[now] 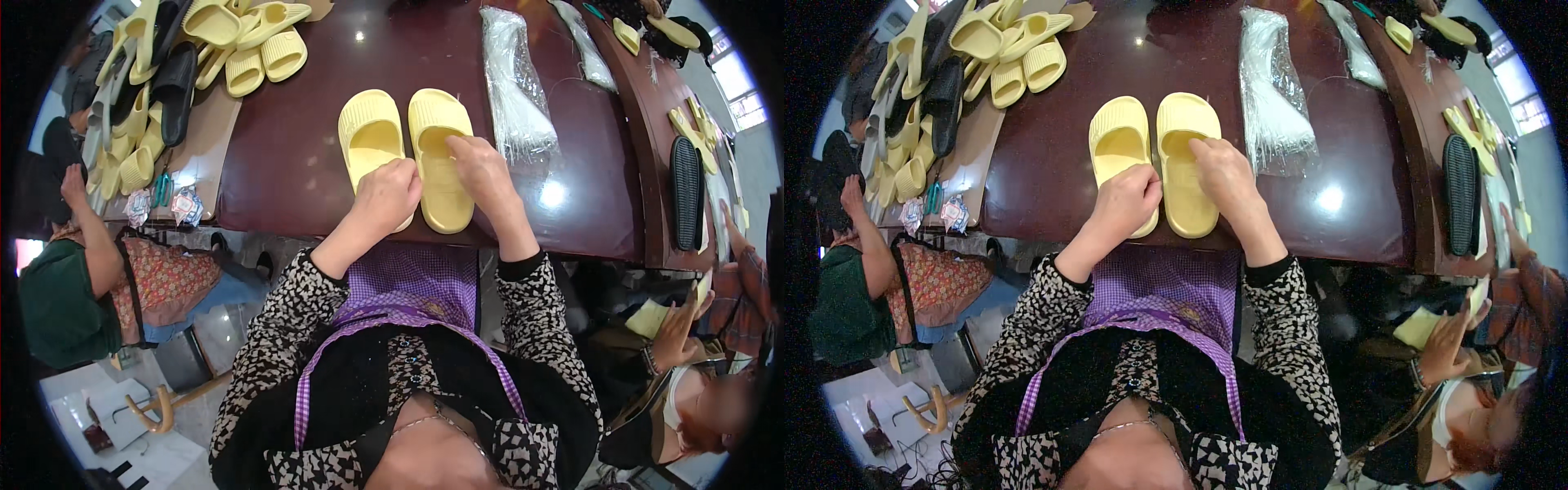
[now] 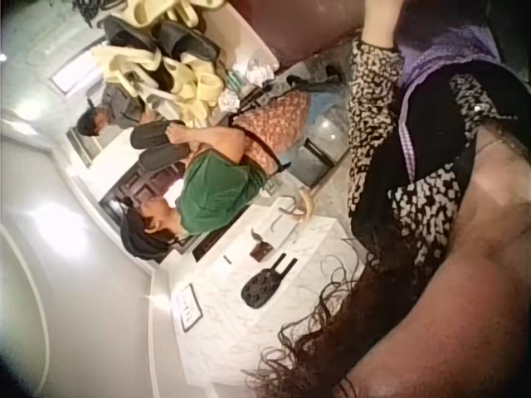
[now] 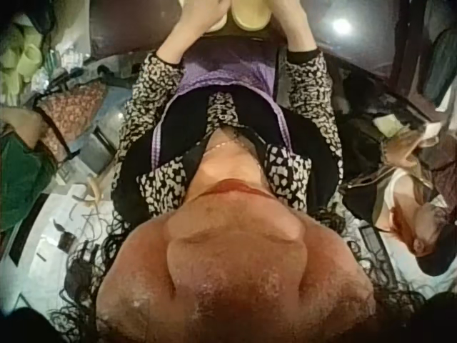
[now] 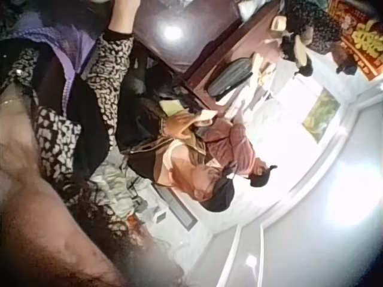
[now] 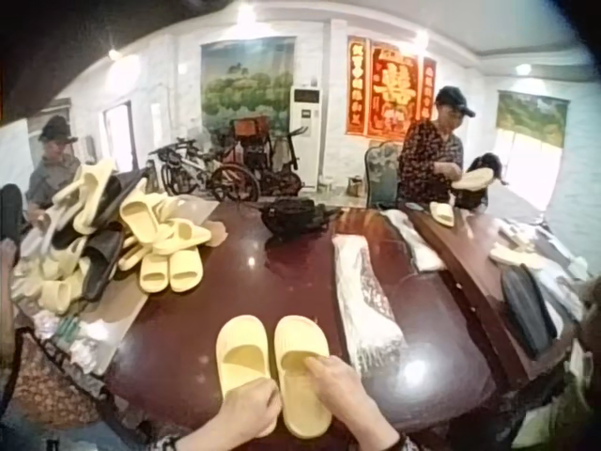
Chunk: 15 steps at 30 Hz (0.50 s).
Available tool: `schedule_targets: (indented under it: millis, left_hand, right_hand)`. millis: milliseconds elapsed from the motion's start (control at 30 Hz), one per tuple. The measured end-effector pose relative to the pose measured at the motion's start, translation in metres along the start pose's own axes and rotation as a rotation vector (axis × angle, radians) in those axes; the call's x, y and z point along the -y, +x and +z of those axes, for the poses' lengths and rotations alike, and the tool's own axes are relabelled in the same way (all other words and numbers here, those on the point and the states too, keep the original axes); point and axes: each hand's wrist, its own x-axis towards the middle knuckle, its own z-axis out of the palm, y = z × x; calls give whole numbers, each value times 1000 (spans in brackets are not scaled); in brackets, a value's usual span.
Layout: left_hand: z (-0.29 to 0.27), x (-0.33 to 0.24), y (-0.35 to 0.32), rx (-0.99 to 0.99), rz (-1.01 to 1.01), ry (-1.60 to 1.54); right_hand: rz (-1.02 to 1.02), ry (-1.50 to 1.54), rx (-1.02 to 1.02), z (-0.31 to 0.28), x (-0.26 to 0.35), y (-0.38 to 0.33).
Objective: The person pairs slides together and fastens each pair using plastic ties.
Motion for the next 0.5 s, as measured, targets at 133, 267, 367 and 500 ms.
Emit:
schedule_targets:
  millis: [133,267,367,500]
  left_hand:
    - [14,3,10,-3,-26,103]
    - [19,9,16,-30,-8,120]
    - [18,9,19,-38,11,130]
    - [18,13,23,-49,70,126]
  right_hand:
    - [2,46,-100,-9,-1,-6]
    - [140,273,-219,-17,-20,11]
    - [320,326,-153,-19,-41,45]
    - [443,75,29,8,-69,87]
